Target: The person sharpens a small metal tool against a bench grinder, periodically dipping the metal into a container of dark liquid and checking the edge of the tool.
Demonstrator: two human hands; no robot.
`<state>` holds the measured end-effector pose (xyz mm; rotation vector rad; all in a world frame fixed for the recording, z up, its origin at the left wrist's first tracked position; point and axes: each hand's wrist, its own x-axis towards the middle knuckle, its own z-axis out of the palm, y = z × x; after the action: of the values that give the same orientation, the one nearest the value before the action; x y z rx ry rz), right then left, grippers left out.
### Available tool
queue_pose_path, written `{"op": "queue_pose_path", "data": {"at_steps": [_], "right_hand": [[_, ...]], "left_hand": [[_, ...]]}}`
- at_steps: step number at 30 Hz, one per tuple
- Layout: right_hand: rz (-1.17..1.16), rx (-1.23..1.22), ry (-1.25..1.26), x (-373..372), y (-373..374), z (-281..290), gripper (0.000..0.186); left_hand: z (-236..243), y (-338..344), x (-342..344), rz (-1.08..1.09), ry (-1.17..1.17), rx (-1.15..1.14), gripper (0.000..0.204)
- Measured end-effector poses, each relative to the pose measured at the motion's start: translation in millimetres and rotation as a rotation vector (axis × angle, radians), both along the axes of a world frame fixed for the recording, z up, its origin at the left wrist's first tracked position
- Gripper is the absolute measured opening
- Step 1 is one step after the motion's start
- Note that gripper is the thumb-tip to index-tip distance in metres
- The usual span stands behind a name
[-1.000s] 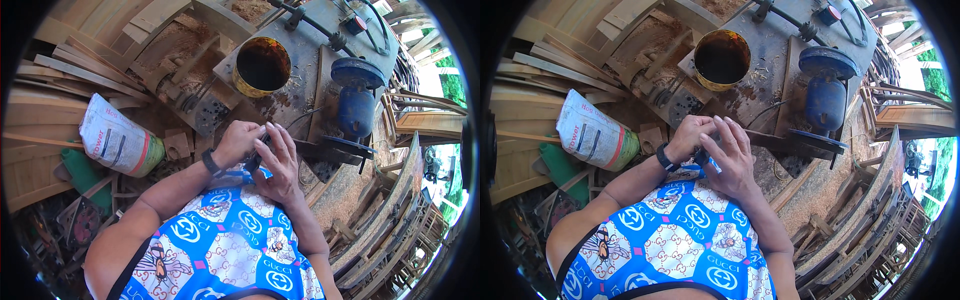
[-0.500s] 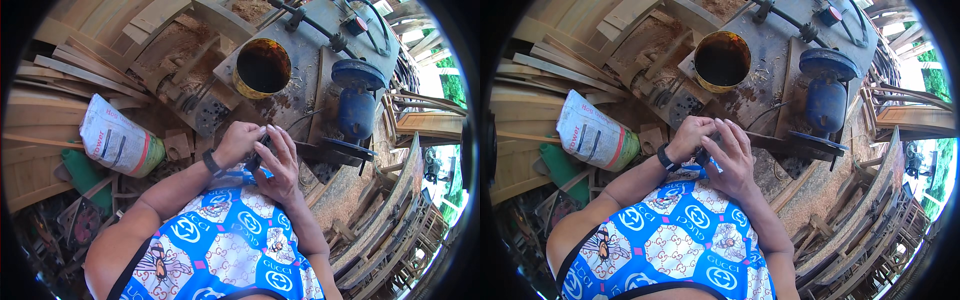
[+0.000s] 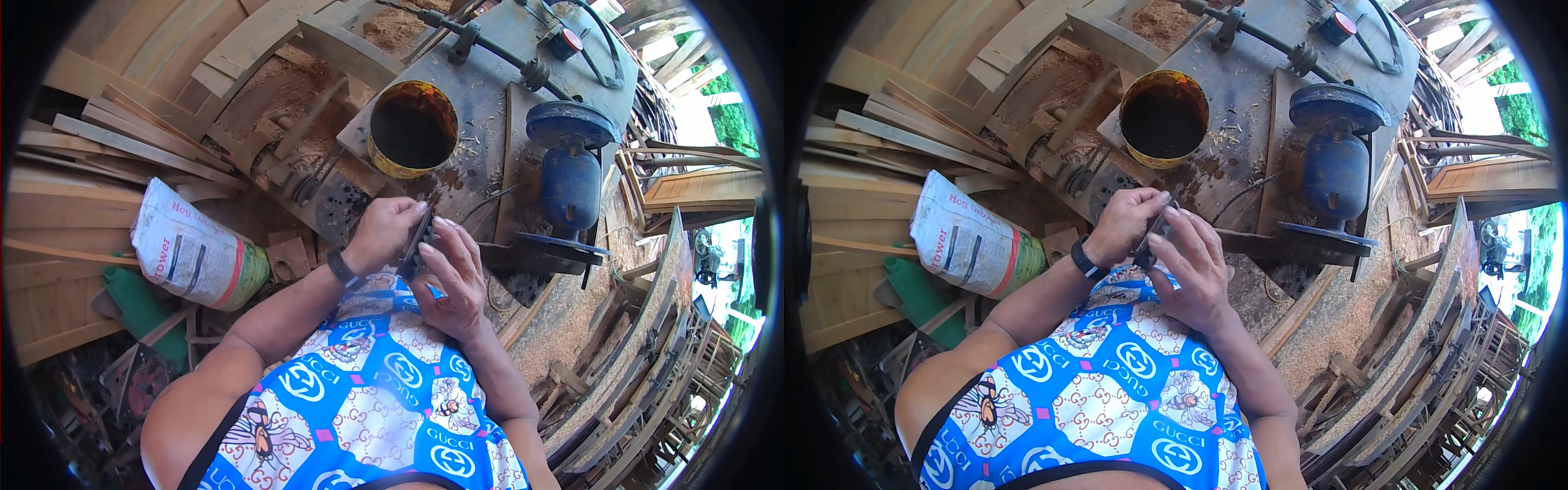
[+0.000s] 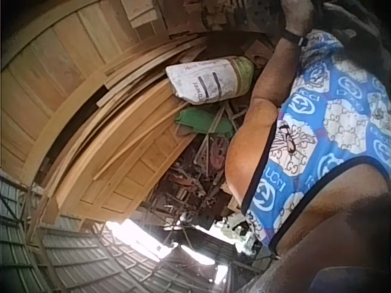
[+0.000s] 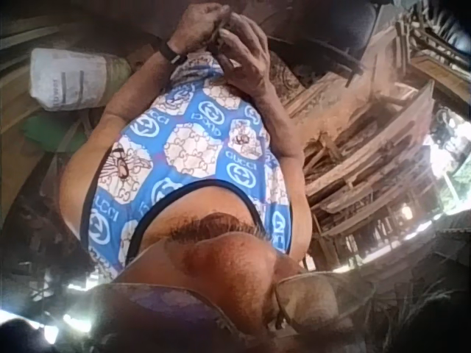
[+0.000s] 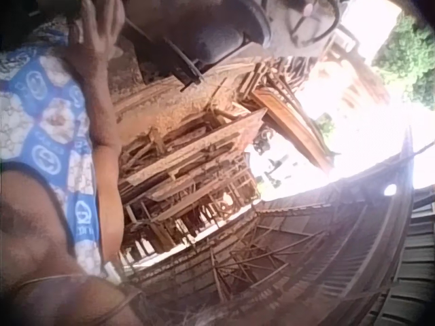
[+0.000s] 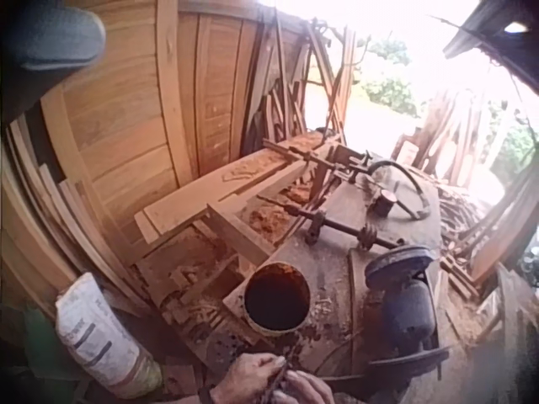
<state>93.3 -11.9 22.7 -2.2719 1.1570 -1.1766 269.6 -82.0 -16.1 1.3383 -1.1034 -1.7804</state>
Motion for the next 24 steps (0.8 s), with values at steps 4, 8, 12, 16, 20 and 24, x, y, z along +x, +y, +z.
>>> {"op": "queue_pose_path", "data": {"at_steps": [4, 8, 12, 16, 20, 24], "right_hand": [[-0.088, 0.005, -0.081, -5.1, -1.0, 6.9, 0.069], [-0.137, 0.018, -0.085, -9.4, -1.5, 8.8, 0.076], [-0.164, 0.066, -0.075, -11.2, -0.1, 13.5, 0.066], [-0.279, 0.135, -0.151, -28.1, 12.7, 13.0, 0.065], [-0.248, 0.159, -0.202, -22.3, 6.2, 6.9, 0.062], [-0.345, 0.179, -0.239, -45.0, 20.7, -3.8, 0.057]], "left_hand": [[22.6, -59.7, 7.3, 0.077, 0.178, -0.045, 0.031], [18.9, -149.5, 14.9, 0.02, 0.079, -0.25, 0.031], [-10.9, -217.7, 3.9, -0.332, -0.596, -0.576, 0.032], [-56.4, -237.8, -54.2, -0.762, -1.119, -0.658, 0.028], [-168.6, -269.2, 14.8, -0.672, -1.185, -0.511, 0.03], [-145.8, -256.6, -37.8, -0.783, -1.31, -0.558, 0.029]]}}
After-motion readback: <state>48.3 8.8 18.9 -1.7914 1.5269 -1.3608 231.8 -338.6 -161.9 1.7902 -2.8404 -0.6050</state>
